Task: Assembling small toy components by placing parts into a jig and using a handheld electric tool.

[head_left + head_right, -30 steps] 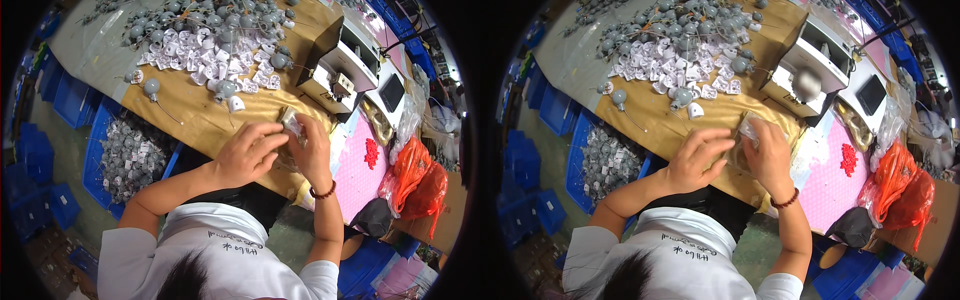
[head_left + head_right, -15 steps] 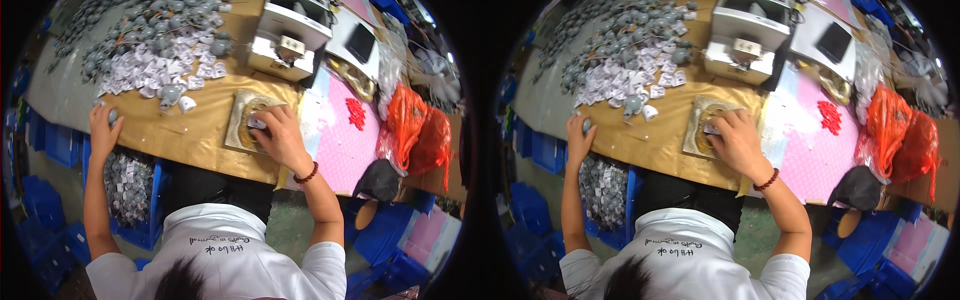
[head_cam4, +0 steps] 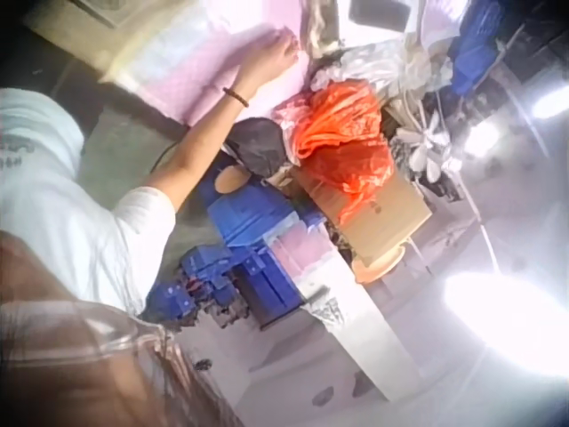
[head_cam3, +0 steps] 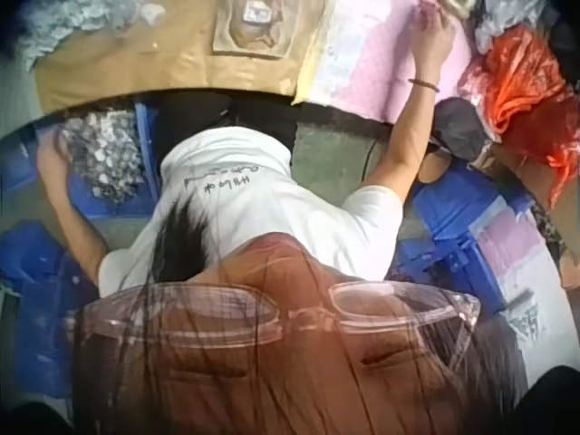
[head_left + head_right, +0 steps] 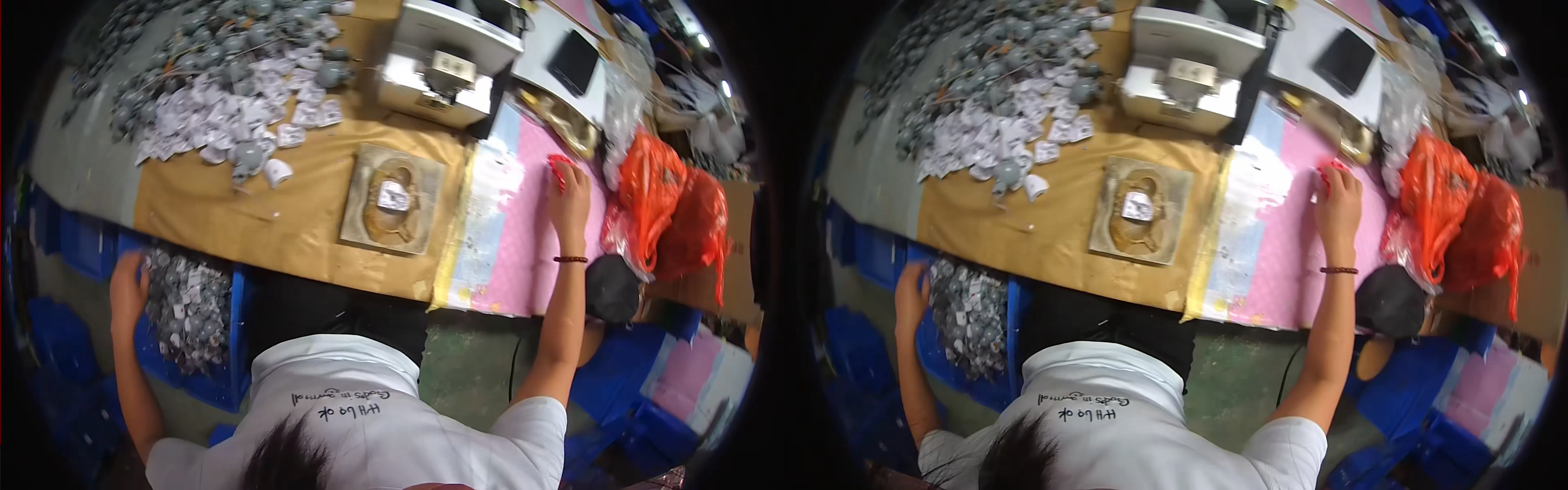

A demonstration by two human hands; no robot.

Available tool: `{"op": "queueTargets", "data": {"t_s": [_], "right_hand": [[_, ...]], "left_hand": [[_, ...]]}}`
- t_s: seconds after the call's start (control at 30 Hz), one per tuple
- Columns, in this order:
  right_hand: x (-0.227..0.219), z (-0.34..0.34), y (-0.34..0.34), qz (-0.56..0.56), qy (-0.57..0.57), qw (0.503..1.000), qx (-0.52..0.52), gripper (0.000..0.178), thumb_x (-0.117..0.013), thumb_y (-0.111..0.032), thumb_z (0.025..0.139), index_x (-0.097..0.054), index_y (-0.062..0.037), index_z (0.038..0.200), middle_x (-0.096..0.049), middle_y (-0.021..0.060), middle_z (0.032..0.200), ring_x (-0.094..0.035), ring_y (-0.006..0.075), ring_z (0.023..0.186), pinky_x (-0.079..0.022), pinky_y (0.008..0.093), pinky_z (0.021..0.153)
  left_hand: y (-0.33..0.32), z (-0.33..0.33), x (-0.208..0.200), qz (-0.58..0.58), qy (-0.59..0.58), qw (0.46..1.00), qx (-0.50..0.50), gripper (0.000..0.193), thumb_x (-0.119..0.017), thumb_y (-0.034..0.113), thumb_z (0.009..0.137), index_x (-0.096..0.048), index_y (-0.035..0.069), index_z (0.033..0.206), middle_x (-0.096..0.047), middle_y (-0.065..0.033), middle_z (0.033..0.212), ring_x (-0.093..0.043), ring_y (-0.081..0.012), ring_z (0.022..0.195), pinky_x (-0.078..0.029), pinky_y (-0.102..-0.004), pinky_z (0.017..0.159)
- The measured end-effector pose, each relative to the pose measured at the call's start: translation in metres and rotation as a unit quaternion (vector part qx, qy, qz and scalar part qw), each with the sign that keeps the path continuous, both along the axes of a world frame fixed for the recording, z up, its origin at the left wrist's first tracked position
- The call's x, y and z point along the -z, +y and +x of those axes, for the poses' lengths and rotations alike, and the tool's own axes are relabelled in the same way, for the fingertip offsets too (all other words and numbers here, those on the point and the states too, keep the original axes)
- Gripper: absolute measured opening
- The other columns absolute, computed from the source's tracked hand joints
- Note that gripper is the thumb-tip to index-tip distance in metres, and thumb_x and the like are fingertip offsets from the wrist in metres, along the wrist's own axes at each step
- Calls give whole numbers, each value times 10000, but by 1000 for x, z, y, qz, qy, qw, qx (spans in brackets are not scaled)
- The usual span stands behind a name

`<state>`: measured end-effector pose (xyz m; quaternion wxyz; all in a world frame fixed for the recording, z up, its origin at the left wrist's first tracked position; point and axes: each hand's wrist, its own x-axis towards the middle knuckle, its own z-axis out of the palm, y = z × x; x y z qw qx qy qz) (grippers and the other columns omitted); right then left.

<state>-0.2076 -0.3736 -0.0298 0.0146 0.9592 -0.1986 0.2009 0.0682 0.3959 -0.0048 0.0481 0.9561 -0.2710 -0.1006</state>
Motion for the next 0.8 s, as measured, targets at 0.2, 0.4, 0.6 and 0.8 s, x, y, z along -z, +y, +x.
{"op": "queueTargets", "data": {"t_s": [0.2, 0.4, 0.6, 0.8], "right_hand": [[11, 12, -14, -29, 50, 998, -18, 184, -625, -62, 881, -668, -74, 1060, -664, 122, 1042, -604, 335, 978, -493, 418, 860], [13, 21, -32, 2, 84, 996, -11, 104, -624, -48, 864, -647, -46, 965, -643, 135, 990, -605, 340, 967, -496, 426, 840], [3, 24, -12, 88, 5, 996, -14, 158, -607, 24, 843, -644, -28, 987, -622, 102, 942, -608, 239, 830, -499, 351, 731], [-31, 39, 86, 335, -93, 931, -110, 154, -636, 67, 841, -660, -15, 968, -617, 65, 901, -574, 138, 732, -467, 255, 643]], "left_hand": [[-224, 0, -86, -227, -170, 942, 182, 171, -666, 17, 854, -679, 21, 1024, -665, -155, 1002, -636, -336, 942, -509, -407, 830], [-287, 23, -79, -121, -57, 989, 71, 313, -742, 286, 852, -599, 47, 995, -619, -112, 902, -628, -350, 884, -516, -438, 735], [-289, 16, -32, -164, 3, 981, 106, 460, -777, 227, 810, -562, 70, 1185, -595, -156, 1089, -606, -357, 980, -503, -421, 800], [-293, 54, -101, -366, 36, 928, 53, 434, -696, 90, 860, -584, 130, 1277, -618, -55, 1280, -626, -162, 1012, -491, -298, 802]]}}
